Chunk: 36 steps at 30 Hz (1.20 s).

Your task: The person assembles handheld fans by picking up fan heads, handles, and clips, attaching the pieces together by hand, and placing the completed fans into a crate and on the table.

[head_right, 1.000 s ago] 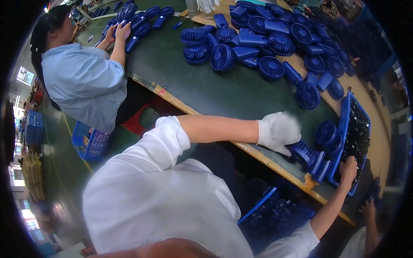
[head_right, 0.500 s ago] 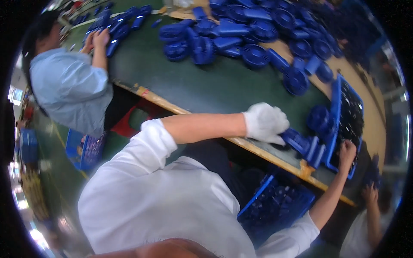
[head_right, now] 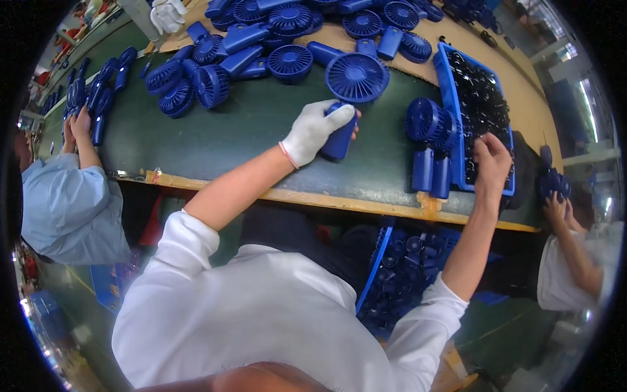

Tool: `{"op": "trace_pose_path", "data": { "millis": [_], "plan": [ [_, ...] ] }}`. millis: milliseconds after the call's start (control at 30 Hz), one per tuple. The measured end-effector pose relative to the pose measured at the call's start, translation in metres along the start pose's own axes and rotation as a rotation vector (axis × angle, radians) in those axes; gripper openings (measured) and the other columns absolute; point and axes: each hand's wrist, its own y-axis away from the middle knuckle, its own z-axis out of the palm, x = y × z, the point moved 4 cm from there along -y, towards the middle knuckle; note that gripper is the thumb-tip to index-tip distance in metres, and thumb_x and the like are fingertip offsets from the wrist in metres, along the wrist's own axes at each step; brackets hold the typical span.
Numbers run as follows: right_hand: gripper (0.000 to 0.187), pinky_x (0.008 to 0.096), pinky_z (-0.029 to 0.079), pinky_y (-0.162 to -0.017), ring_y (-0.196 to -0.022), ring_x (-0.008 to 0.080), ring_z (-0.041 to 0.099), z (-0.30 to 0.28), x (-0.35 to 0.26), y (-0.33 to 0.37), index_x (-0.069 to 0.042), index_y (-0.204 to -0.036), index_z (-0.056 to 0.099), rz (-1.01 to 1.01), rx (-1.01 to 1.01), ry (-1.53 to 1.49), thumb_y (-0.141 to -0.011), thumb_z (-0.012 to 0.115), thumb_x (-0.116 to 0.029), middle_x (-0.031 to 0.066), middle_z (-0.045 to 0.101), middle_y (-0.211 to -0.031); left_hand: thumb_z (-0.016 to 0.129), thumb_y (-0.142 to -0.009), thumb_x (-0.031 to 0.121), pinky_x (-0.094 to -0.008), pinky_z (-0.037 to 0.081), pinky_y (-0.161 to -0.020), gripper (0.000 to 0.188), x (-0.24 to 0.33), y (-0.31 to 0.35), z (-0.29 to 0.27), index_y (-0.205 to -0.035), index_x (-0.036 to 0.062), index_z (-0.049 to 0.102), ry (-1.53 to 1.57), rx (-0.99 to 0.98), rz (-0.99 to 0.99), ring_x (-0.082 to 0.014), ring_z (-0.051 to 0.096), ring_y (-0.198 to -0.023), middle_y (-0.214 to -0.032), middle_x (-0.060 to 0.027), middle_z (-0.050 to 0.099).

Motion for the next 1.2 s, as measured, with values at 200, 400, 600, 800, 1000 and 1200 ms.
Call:
{"op": "trace_pose_path", "data": {
  "millis": [200,400,600,800,1000,1200],
  "plan": [
    [0.015,0.0164,0.041,-0.064,-0.073,0.0029,0.054,0.102,-0.059,0.075,0.001,-0.092,0.068,-0.082,-0.126,-0.207,-0.080,0.066,0.008,-0.0020,0.063,-0.085,0.064,-0.087,0.019,-0.0290,0.052,-0.071,0.033,-0.001,-0.001,0.004,-0.113,0.0005,0.057,0.281,-0.024,-0.082,-0.0152,0.062,-0.082,-0.093,-0.0077,0.063],
    [0.016,0.0239,0.044,-0.062,-0.071,0.0122,0.056,0.165,-0.083,0.098,0.003,-0.098,0.063,-0.375,-0.149,-0.023,-0.084,0.055,0.007,0.0066,0.059,-0.083,0.044,-0.097,0.043,-0.0313,0.049,-0.052,0.042,-0.007,0.001,0.008,-0.105,0.0033,0.056,0.345,-0.058,-0.286,-0.0171,0.057,-0.057,-0.076,-0.0079,0.060],
    [0.026,0.0382,0.052,-0.065,-0.075,0.0291,0.061,0.191,-0.102,0.109,-0.001,-0.103,0.060,-0.731,0.012,0.450,-0.079,0.059,0.005,0.0129,0.059,-0.088,0.025,-0.096,0.063,-0.0307,0.048,-0.048,0.066,-0.002,0.007,0.013,-0.093,0.0055,0.059,0.283,-0.025,-0.363,-0.0173,0.056,-0.050,-0.067,-0.0070,0.059],
    [0.020,0.0316,0.050,-0.058,-0.071,0.0226,0.060,0.205,-0.101,0.108,-0.001,-0.087,0.061,-1.111,0.217,0.506,-0.068,0.069,0.000,0.0084,0.059,-0.088,0.026,-0.093,0.069,-0.0287,0.046,-0.043,0.070,-0.004,0.009,0.015,-0.085,0.0078,0.058,0.249,-0.068,-0.375,-0.0172,0.055,-0.047,-0.062,-0.0065,0.057],
    [0.028,0.0350,0.045,-0.062,-0.075,0.0230,0.056,0.211,-0.095,0.124,-0.002,-0.083,0.064,-1.241,0.014,0.484,-0.062,0.075,-0.016,0.0103,0.059,-0.099,0.035,-0.094,0.065,-0.0273,0.049,-0.051,0.059,-0.010,0.011,0.001,-0.094,0.0118,0.062,0.231,-0.008,-0.389,-0.0145,0.060,-0.058,-0.075,-0.0032,0.063],
    [0.030,0.0373,0.051,-0.071,-0.087,0.0303,0.059,0.207,-0.088,0.137,0.004,-0.088,0.062,-1.020,0.054,0.333,-0.063,0.074,-0.003,0.0148,0.059,-0.106,0.062,-0.090,0.041,-0.0263,0.044,-0.047,0.042,0.001,0.005,0.006,-0.077,0.0006,0.064,-0.038,0.100,-0.095,-0.0126,0.056,-0.052,-0.066,-0.0051,0.061]
  ]
}}
